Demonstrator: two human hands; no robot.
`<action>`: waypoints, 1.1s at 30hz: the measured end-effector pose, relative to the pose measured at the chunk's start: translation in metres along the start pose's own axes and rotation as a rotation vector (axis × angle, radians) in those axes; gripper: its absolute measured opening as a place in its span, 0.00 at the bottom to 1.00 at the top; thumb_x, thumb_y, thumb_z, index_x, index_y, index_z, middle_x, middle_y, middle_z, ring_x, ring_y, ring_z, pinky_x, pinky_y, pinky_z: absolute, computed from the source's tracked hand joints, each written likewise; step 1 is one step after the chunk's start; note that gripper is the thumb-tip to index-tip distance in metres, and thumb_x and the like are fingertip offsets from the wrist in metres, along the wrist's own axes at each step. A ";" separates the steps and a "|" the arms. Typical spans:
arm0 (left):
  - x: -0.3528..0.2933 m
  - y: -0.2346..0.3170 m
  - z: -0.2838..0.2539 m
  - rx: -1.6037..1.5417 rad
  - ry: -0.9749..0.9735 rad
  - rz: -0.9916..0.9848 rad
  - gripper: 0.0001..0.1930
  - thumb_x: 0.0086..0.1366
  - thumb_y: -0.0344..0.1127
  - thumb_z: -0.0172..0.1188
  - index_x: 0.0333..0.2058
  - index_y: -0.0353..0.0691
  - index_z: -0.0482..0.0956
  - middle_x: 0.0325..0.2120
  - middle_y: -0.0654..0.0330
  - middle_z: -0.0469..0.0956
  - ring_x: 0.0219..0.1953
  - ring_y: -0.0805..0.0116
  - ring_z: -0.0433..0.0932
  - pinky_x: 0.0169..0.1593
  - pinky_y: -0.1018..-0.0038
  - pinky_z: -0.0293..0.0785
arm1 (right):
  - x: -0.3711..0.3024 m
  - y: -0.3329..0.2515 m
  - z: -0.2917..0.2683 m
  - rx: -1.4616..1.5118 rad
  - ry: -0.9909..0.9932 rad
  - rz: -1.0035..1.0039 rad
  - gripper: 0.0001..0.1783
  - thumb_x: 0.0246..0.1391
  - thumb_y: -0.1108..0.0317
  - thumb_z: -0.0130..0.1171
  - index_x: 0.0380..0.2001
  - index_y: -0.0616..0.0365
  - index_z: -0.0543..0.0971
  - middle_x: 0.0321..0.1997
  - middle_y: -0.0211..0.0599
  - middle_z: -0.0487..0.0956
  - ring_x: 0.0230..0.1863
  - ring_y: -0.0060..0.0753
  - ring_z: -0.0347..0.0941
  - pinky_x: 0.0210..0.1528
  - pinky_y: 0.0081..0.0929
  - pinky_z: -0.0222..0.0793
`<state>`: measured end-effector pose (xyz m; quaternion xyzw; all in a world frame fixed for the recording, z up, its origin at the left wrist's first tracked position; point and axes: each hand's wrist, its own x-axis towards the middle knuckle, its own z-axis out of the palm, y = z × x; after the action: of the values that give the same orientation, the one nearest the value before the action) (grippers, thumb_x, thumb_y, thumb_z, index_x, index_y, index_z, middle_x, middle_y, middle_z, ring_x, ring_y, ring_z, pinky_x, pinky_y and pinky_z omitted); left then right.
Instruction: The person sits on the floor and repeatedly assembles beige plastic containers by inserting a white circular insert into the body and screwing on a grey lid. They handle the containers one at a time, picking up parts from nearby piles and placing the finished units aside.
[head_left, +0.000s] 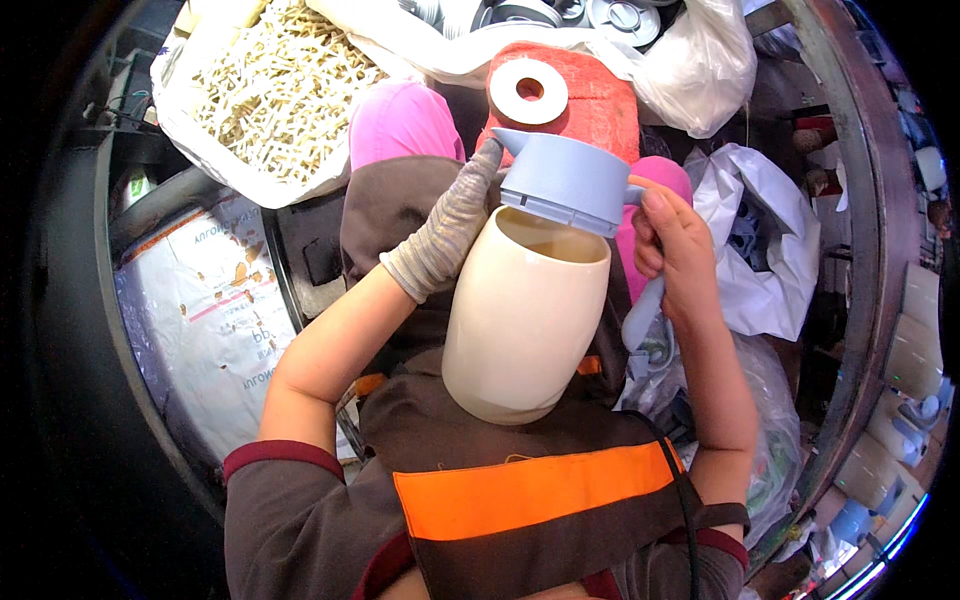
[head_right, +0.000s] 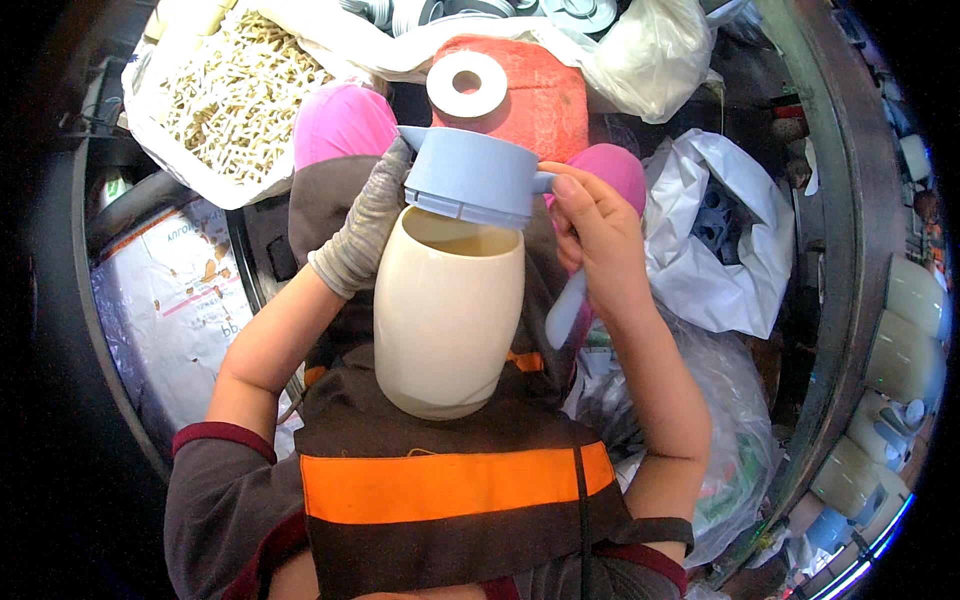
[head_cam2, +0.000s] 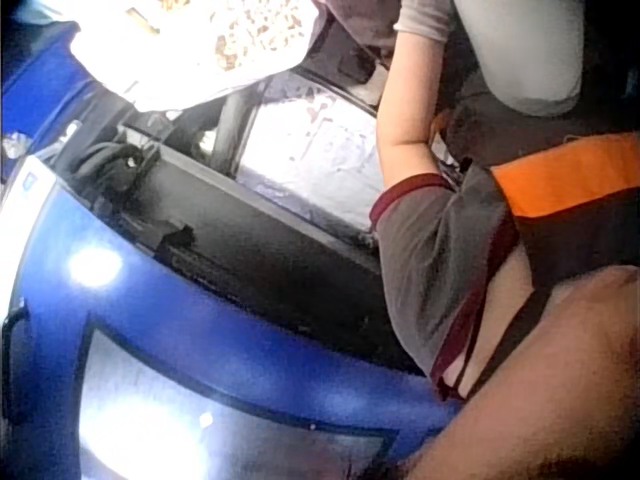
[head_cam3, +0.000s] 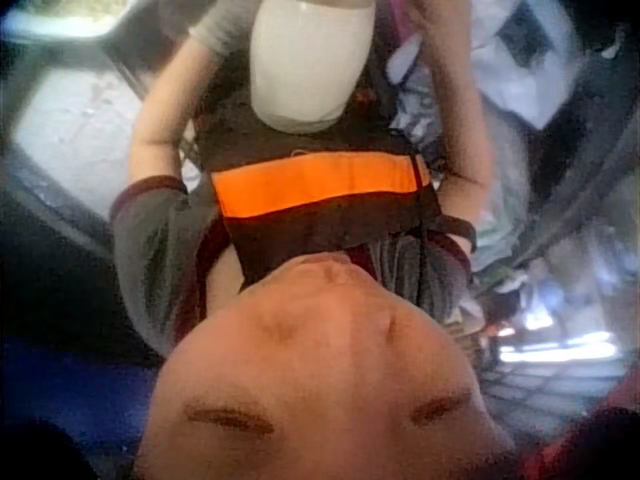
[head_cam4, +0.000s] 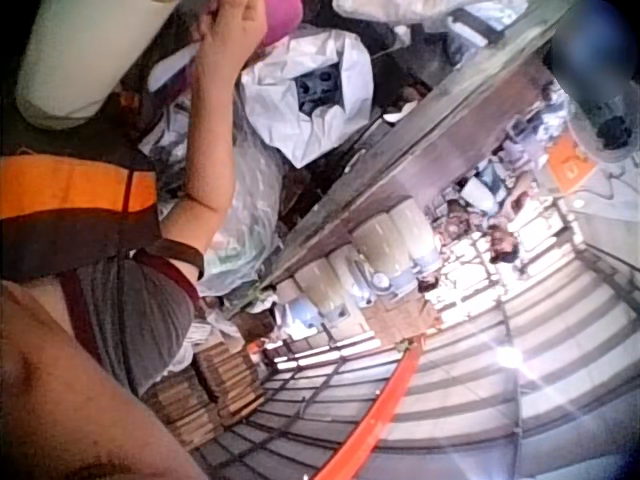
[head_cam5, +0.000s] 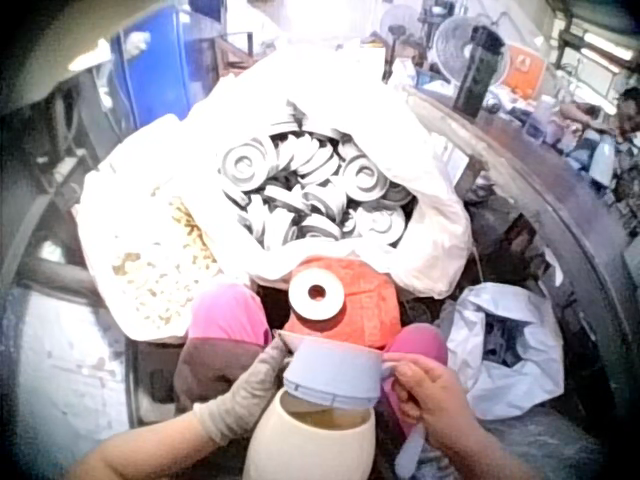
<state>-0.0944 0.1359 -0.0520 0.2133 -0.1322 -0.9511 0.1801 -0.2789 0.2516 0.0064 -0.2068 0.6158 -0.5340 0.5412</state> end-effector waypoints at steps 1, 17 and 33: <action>0.002 -0.001 -0.003 0.001 -0.006 -0.005 0.33 0.62 0.62 0.49 0.54 0.39 0.67 0.51 0.55 0.71 0.53 0.63 0.71 0.59 0.64 0.67 | 0.001 0.001 0.000 -0.001 -0.012 -0.002 0.18 0.62 0.59 0.49 0.48 0.61 0.74 0.22 0.20 0.64 0.14 0.09 0.53 0.15 0.11 0.48; -0.011 0.003 0.003 0.231 -0.085 -0.080 0.40 0.59 0.66 0.50 0.58 0.36 0.62 0.54 0.54 0.68 0.55 0.64 0.69 0.59 0.68 0.65 | 0.009 0.017 -0.005 -0.057 0.034 -0.023 0.16 0.59 0.62 0.53 0.46 0.60 0.75 0.18 0.16 0.65 0.13 0.07 0.54 0.14 0.11 0.48; 0.017 -0.004 0.006 0.200 -0.116 -0.117 0.38 0.60 0.65 0.48 0.58 0.38 0.63 0.55 0.52 0.67 0.56 0.57 0.68 0.60 0.60 0.62 | 0.018 0.024 -0.025 -0.133 0.040 -0.179 0.15 0.57 0.58 0.55 0.44 0.53 0.78 0.21 0.22 0.70 0.17 0.13 0.60 0.16 0.17 0.54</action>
<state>-0.1129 0.1334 -0.0540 0.1821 -0.2240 -0.9528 0.0940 -0.2989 0.2561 -0.0270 -0.2857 0.6397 -0.5420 0.4642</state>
